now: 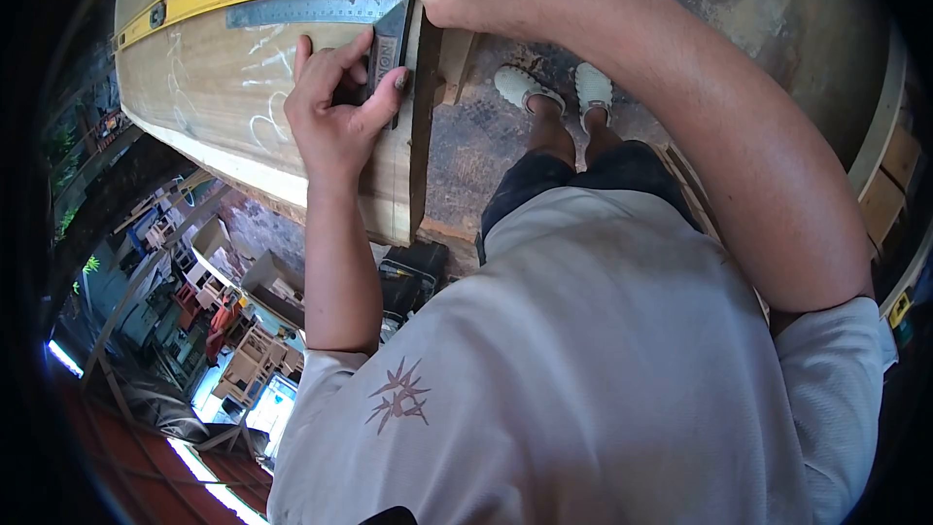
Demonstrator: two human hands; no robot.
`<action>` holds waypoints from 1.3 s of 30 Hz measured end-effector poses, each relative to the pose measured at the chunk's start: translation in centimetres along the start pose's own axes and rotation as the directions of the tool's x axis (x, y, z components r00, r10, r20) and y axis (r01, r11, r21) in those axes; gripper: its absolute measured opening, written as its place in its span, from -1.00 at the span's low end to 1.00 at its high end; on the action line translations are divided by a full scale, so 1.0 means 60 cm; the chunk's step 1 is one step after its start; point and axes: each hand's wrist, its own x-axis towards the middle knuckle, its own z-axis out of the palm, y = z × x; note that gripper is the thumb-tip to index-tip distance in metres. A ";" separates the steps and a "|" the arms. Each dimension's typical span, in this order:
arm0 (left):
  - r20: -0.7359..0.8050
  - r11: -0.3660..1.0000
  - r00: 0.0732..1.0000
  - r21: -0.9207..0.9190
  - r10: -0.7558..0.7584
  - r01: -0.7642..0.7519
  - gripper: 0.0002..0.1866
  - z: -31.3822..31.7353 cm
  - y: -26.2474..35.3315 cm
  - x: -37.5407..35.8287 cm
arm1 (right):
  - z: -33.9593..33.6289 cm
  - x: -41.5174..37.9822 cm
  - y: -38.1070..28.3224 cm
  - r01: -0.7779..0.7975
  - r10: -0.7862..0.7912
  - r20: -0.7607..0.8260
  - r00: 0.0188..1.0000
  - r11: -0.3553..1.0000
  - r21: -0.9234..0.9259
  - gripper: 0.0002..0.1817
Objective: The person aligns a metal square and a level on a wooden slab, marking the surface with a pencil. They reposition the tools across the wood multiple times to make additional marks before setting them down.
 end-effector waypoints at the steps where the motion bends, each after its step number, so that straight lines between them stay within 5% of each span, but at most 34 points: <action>1: -0.006 1.000 1.000 0.003 -0.004 0.004 -0.52 0.001 0.000 -0.001 | -0.004 -0.001 -0.002 -0.005 0.005 0.013 1.000 1.000 0.007 -0.50; 39: -0.047 1.000 0.999 0.013 0.020 -0.020 -0.52 0.006 -0.002 -0.002 | 0.011 0.001 0.008 0.022 -0.022 -0.006 1.000 1.000 -0.003 -0.52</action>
